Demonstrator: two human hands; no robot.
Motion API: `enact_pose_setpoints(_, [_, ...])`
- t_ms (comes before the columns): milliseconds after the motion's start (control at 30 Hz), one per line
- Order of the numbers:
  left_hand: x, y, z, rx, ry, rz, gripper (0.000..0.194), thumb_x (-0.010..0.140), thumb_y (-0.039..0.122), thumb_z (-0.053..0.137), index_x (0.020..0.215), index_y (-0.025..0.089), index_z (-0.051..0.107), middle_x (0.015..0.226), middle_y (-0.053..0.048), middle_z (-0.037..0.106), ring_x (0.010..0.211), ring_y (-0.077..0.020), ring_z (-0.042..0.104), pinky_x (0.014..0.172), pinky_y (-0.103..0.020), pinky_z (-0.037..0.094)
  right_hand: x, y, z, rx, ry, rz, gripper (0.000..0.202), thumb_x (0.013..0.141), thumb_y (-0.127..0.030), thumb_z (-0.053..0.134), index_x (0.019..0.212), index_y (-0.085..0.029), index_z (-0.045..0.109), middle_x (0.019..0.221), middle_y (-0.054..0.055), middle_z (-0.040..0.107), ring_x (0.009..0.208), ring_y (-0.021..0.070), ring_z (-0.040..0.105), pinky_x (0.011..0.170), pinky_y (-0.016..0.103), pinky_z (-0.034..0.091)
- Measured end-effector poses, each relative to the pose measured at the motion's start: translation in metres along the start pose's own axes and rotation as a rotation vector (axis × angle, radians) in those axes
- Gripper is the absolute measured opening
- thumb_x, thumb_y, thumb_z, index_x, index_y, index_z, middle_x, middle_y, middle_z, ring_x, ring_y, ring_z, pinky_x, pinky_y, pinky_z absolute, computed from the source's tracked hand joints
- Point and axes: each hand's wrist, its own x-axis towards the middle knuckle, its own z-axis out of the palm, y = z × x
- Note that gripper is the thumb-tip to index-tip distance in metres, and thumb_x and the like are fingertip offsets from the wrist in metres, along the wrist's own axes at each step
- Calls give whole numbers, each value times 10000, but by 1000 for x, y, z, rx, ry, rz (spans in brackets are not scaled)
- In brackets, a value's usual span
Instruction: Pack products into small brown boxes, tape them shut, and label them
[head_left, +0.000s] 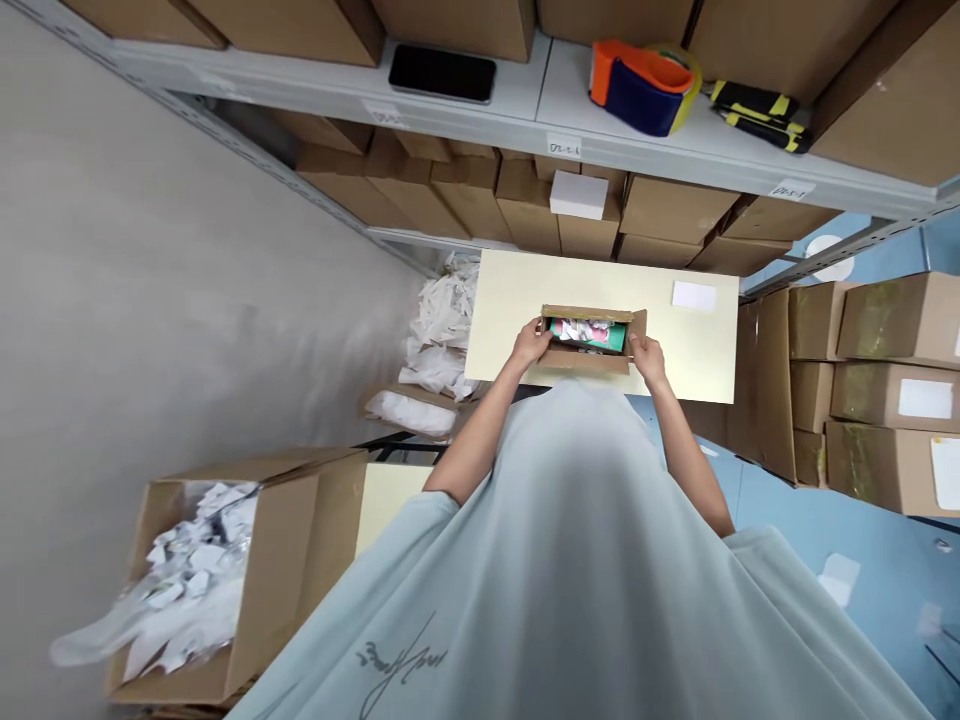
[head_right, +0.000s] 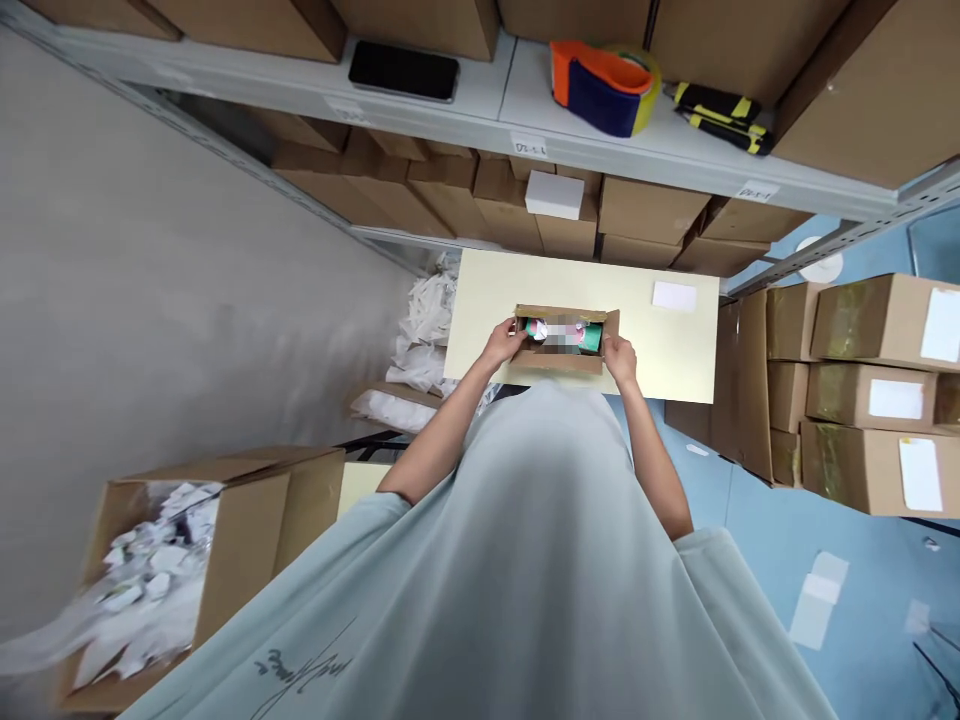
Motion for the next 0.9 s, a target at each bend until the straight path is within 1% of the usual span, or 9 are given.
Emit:
enact_pose_setpoints(100, [6,6,6,3,-4,28,492,956,295,716,1437,198,738,1457,-154,798,1359,-339,730,1253,-487,516,-2,-2,-4,0,33,31,585,1079,-731,504,1101,-197,742,984,128,811,1016,327,785,958,458,651])
enact_pose_setpoints(167, [0,7,7,-22,24,51,432,991,332,710,1399,196,747,1429,-156,802,1331,-334,735,1241,-483,520,-10,-6,-7,-69,125,-31,517,1099,-613,519,1236,-165,737,1204,196,811,1162,363,768,1063,503,621])
enact_pose_setpoints(233, [-11,8,5,-30,115,67,351,1018,358,703,1316,185,772,1389,-173,796,1239,-324,757,1184,-460,553,-21,-13,-10,-163,265,-137,475,1111,-485,508,1372,-138,700,1410,248,744,1329,386,705,1165,540,568])
enact_pose_setpoints(300, [-26,10,3,-5,228,122,267,1045,376,688,1219,204,795,1341,-162,789,1172,-303,760,1131,-423,575,-31,-22,-11,-246,309,-255,438,1135,-400,462,1403,-146,697,1449,246,722,1377,378,669,1207,542,538])
enact_pose_setpoints(367, [-40,15,3,47,246,226,203,1065,367,666,1120,239,813,1264,-128,798,1173,-293,747,1138,-408,568,-35,-32,-8,-313,184,-370,416,1158,-356,423,1355,-171,739,1372,213,767,1310,362,696,1186,516,551])
enact_pose_setpoints(433, [-48,23,8,118,132,353,191,1067,330,651,1071,259,828,1216,-106,815,1218,-299,731,1195,-430,540,-31,-43,-2,-364,29,-460,419,1164,-320,417,1347,-173,764,1358,192,794,1274,352,714,1168,489,564])
enact_pose_setpoints(600, [-36,47,31,329,-137,608,298,990,255,723,1261,231,844,1490,-143,765,1464,-390,603,1314,-577,441,4,-72,16,-520,-107,-609,455,1144,-219,432,1477,-141,732,1550,181,734,1413,358,638,1248,493,502])
enact_pose_setpoints(767, [-15,49,35,482,-177,597,268,956,163,698,1164,198,864,1543,-182,729,1427,-445,617,1260,-656,475,24,-81,19,-773,-237,-599,420,1106,-129,451,1331,-103,804,1433,243,763,1321,386,642,1145,510,525])
enact_pose_setpoints(900, [-15,36,23,360,-170,575,286,944,129,681,1135,235,866,1555,-123,739,1466,-400,620,1301,-622,485,22,-62,9,-768,-184,-577,422,1109,-133,439,1295,-118,817,1360,232,776,1265,370,644,1111,492,546])
